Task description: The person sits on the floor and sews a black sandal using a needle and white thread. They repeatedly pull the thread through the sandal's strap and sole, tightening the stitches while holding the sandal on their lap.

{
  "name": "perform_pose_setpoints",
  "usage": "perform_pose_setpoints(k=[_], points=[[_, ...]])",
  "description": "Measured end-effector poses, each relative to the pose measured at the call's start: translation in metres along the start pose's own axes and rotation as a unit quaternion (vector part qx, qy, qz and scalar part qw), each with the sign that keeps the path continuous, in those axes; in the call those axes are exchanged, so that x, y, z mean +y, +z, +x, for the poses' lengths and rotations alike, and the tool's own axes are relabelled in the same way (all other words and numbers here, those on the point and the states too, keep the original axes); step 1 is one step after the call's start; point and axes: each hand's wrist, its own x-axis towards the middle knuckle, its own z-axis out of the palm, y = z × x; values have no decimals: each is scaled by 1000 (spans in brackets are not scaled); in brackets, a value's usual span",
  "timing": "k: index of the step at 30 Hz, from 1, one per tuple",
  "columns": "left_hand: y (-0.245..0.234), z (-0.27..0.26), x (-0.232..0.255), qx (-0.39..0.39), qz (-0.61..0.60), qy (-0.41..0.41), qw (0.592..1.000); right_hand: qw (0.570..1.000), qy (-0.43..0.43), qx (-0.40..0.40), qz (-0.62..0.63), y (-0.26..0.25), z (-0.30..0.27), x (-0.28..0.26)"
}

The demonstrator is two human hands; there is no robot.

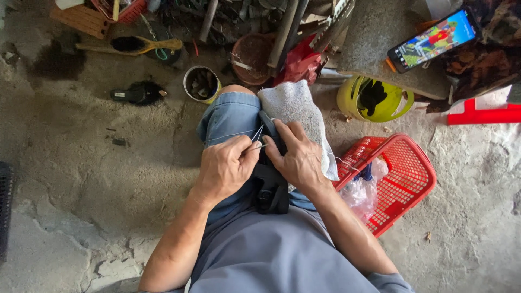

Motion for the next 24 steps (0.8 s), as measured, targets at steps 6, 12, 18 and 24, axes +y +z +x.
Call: perform_pose_setpoints(k=[6, 12, 18, 24], points=[[5, 2, -19, 50, 164, 18, 985, 1000, 10, 17, 6, 6, -12, 26], [7, 17, -2, -63, 165, -11, 984, 997, 52, 0, 57, -14, -26, 16], [19, 31, 6, -123, 103, -13, 987, 996, 70, 13, 50, -14, -31, 23], [28, 37, 2, -130, 24, -35, 991, 995, 75, 21, 62, -17, -32, 21]])
